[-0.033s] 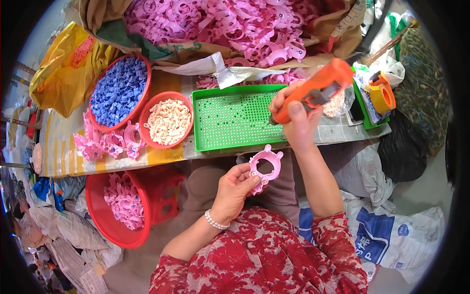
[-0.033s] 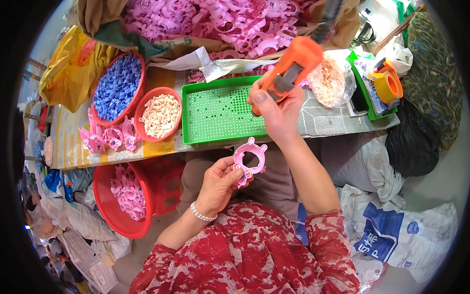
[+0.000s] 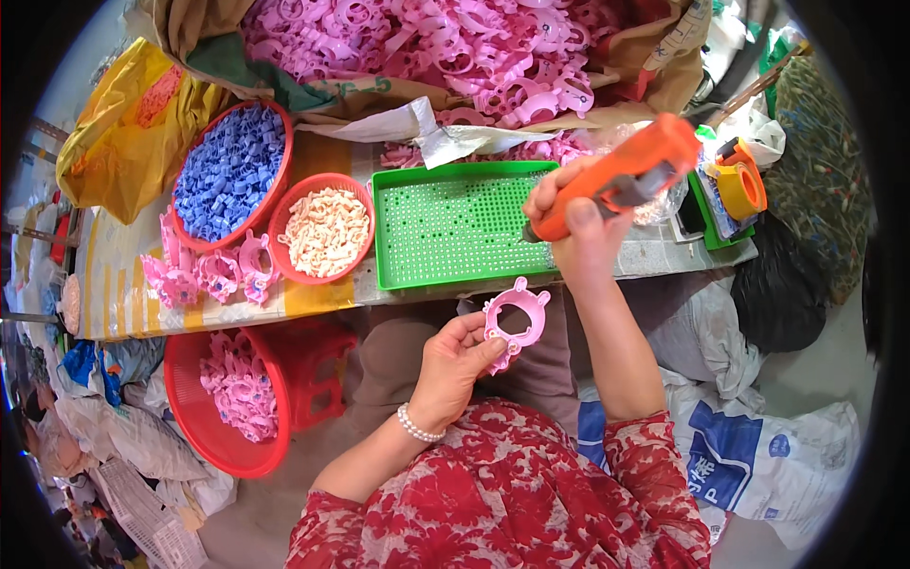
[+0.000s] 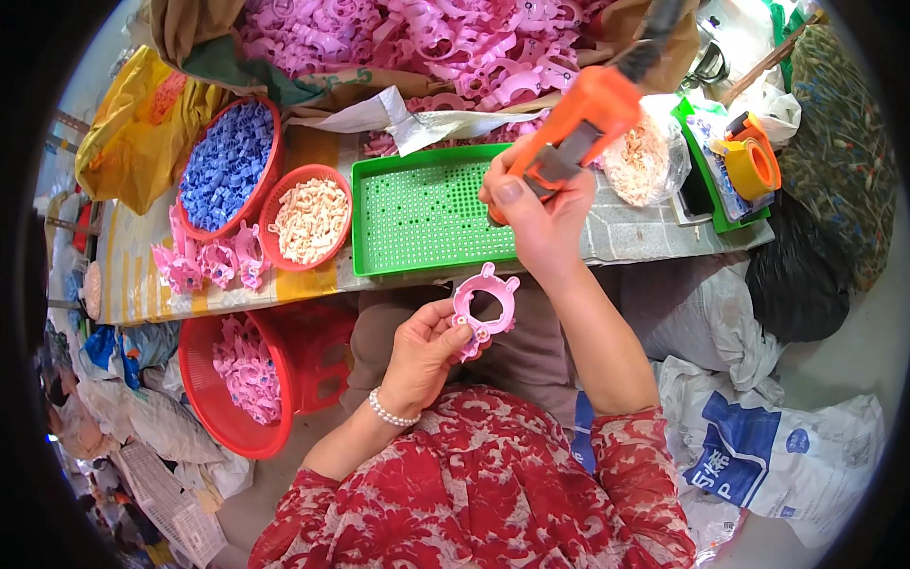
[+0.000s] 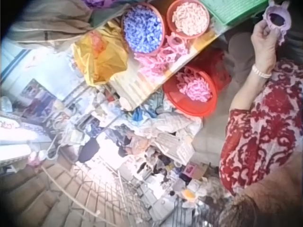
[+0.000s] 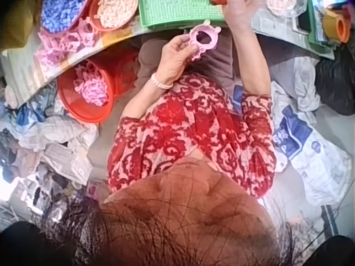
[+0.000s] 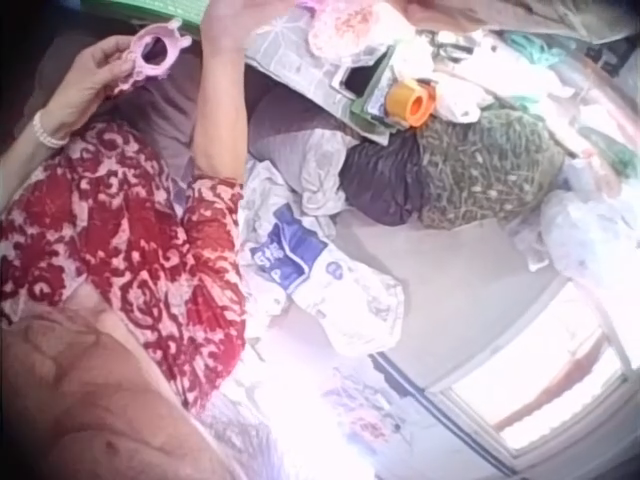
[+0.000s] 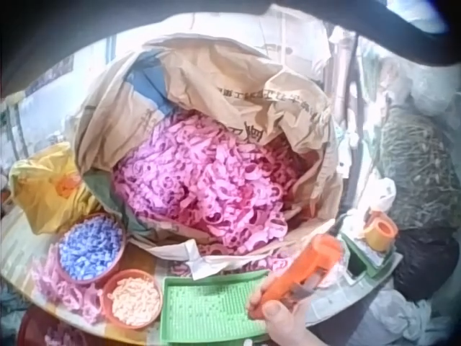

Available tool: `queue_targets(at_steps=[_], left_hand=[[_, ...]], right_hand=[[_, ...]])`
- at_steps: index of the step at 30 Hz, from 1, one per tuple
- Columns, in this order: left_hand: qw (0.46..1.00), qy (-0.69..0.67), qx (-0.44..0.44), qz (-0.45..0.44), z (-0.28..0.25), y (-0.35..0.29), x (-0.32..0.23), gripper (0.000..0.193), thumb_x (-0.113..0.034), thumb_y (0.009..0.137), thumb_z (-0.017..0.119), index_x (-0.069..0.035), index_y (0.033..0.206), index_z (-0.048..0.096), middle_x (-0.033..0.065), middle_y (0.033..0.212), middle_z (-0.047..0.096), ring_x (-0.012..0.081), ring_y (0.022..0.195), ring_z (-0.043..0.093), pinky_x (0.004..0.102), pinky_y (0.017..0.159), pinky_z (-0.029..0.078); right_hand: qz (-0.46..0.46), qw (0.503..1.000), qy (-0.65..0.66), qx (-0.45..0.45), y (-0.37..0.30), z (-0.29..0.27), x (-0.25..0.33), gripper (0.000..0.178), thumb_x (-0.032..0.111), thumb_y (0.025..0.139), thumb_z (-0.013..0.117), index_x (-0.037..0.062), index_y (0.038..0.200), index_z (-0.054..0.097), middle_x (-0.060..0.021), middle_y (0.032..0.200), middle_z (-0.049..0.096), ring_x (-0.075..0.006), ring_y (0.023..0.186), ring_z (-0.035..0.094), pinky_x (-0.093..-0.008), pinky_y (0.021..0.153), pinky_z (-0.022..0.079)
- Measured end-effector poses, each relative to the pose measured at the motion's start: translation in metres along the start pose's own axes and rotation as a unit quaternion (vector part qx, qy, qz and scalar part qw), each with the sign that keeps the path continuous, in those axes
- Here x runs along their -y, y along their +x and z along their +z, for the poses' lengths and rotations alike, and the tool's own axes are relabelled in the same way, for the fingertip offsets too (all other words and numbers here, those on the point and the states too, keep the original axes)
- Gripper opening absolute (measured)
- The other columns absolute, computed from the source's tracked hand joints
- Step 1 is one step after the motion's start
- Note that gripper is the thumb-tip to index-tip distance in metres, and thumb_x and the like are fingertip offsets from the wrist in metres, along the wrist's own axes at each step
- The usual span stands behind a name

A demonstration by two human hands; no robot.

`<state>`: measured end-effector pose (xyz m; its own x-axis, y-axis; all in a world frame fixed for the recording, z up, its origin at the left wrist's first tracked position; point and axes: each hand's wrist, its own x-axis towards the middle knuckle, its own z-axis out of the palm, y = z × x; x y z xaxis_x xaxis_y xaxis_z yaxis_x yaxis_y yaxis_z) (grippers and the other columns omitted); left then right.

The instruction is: Assembling small plastic toy characters using a glue gun and decorative components.

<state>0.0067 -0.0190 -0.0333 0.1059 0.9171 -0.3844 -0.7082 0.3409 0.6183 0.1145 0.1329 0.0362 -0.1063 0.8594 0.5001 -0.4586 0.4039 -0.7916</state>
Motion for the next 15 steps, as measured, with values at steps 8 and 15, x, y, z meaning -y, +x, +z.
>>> queue_targets(at_steps=[8,15], left_hand=[[0.998,0.024,-0.014,0.063,0.012,0.000,-0.003,0.037,0.000,0.083,0.063,0.004,0.117,0.049,0.0105,0.095,0.063,0.0132,0.081,0.063,0.0221,0.067,0.052],[0.996,0.034,-0.020,0.082,0.013,0.000,-0.003,0.037,0.002,0.082,0.063,0.005,0.116,0.049,0.0101,0.093,0.063,0.0123,0.080,0.063,0.0211,0.067,0.053]], right_hand=[[0.059,0.985,0.081,0.139,-0.033,0.008,0.049,0.070,0.059,0.063,0.073,0.0073,0.098,0.042,-0.0061,0.078,0.054,-0.0205,0.068,0.055,-0.0356,0.068,0.046],[0.049,0.987,0.055,0.141,-0.056,0.016,0.044,0.070,0.064,0.066,0.067,0.0079,0.098,0.042,-0.0040,0.078,0.053,-0.0166,0.068,0.055,-0.0334,0.068,0.047]])
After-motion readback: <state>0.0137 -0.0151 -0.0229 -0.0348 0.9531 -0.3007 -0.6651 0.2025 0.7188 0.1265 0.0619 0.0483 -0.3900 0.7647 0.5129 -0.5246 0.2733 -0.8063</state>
